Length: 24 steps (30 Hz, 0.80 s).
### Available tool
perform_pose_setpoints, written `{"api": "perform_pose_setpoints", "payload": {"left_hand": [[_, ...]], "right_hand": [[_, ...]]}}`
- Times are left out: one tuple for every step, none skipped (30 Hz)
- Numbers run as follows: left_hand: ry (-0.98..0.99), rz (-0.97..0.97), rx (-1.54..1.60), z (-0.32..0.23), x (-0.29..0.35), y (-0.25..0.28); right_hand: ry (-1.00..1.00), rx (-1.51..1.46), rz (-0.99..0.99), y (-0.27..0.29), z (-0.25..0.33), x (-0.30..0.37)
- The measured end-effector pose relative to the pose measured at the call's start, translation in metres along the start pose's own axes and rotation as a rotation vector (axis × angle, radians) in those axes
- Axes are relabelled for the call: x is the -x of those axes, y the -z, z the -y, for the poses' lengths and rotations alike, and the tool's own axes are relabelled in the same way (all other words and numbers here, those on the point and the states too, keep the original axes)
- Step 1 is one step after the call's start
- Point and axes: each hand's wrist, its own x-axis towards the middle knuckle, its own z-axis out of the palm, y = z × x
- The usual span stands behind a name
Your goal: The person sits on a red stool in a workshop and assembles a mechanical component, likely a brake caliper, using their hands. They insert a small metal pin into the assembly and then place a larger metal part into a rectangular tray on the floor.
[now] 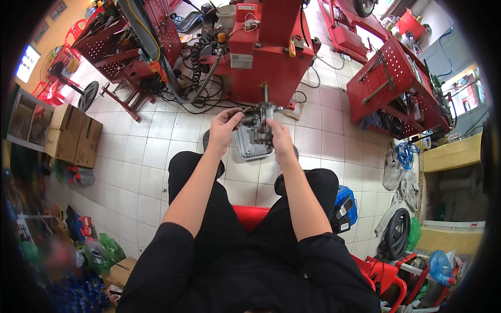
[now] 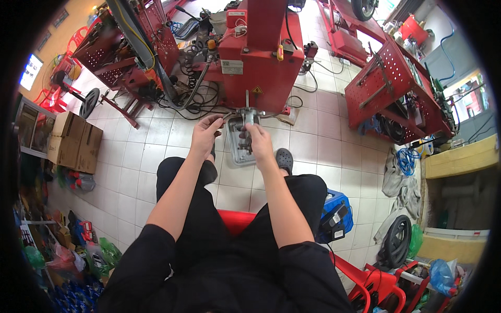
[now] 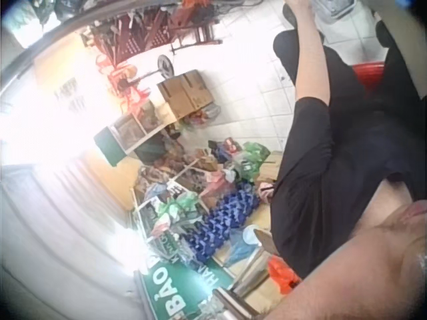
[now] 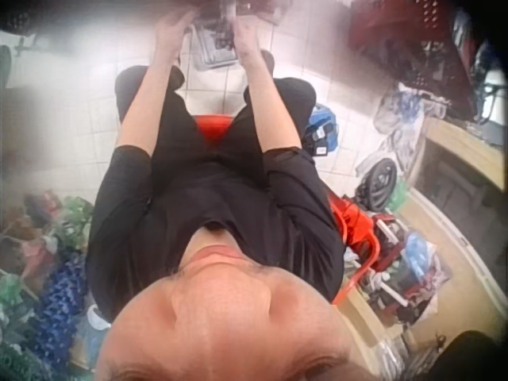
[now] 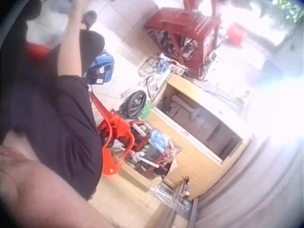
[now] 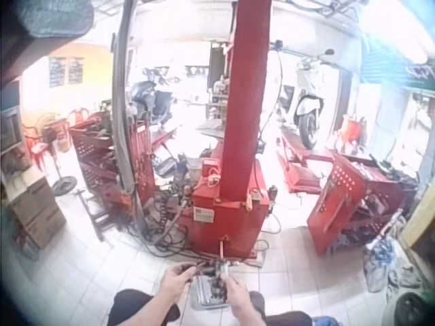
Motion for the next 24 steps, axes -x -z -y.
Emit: {"api": "perform_pose_setpoints", "payload": {"left_hand": [[-0.026,-0.003,0.001,-0.003,-0.004,0.007],[-0.051,-0.003,0.002,-0.005,-0.009,0.013],[-0.058,-0.002,0.004,-0.003,-0.01,0.015],[-0.092,-0.003,-0.057,-0.002,-0.013,0.016],[-0.158,0.015,-0.14,-0.003,-0.022,0.018],[-0.194,0.032,-0.222,0.001,-0.022,0.019],[-0.232,0.048,-0.304,0.006,-0.024,0.019],[-0.224,0.031,-0.259,0.01,-0.031,0.018],[-0.196,0.029,-0.27,0.014,-0.031,0.019],[-0.184,0.026,-0.278,0.015,-0.035,0.018],[-0.172,0.021,-0.286,0.017,-0.038,0.018],[-0.155,0.021,-0.327,0.02,-0.039,0.018],[-0.143,0.03,-0.342,0.022,-0.041,0.019],[-0.129,0.04,-0.356,0.024,-0.043,0.019],[-0.124,0.052,-0.374,0.022,-0.046,0.019],[-0.109,0.056,-0.362,0.02,-0.047,0.019],[-0.103,0.048,-0.343,0.021,-0.048,0.019],[-0.1,0.04,-0.322,0.021,-0.049,0.019],[-0.097,0.033,-0.301,0.021,-0.049,0.018],[-0.096,0.029,-0.324,0.021,-0.049,0.019],[-0.097,0.025,-0.343,0.02,-0.049,0.017],[-0.098,0.022,-0.362,0.02,-0.049,0.016],[-0.088,0.023,-0.362,0.022,-0.049,0.016],[-0.081,0.025,-0.359,0.021,-0.05,0.015]], "right_hand": [[0.006,-0.003,0.007,-0.003,-0.011,-0.001],[0.014,-0.006,0.013,-0.006,-0.016,-0.004],[0.032,0.023,0.013,-0.008,-0.02,-0.003],[0.051,0.052,0.014,-0.009,-0.023,-0.003],[0.071,0.081,0.015,-0.011,-0.023,-0.008],[0.12,0.123,0.015,-0.007,-0.03,-0.009],[0.138,0.118,0.013,-0.004,-0.034,-0.014],[0.156,0.113,0.013,-0.002,-0.037,-0.022],[0.166,0.104,0.012,0.001,-0.043,-0.027],[0.165,0.094,0.016,-0.004,-0.035,-0.026],[0.149,0.081,0.013,-0.003,-0.032,-0.03],[0.133,0.06,0.007,-0.004,-0.031,-0.032],[0.117,0.038,0.001,-0.003,-0.034,-0.035],[0.116,0.053,0.001,0.001,-0.038,-0.038],[0.123,0.065,0.003,0.003,-0.039,-0.044],[0.13,0.076,0.004,0.005,-0.041,-0.048],[0.131,0.129,0.006,0.008,-0.043,-0.051],[0.133,0.184,0.01,0.009,-0.042,-0.052],[0.136,0.238,0.013,0.01,-0.041,-0.052],[0.135,0.229,0.016,0.01,-0.041,-0.051],[0.137,0.225,0.019,0.01,-0.038,-0.05],[0.139,0.22,0.022,0.01,-0.036,-0.049],[0.142,0.239,0.019,0.01,-0.035,-0.048],[0.149,0.261,0.016,0.011,-0.031,-0.048]]}}
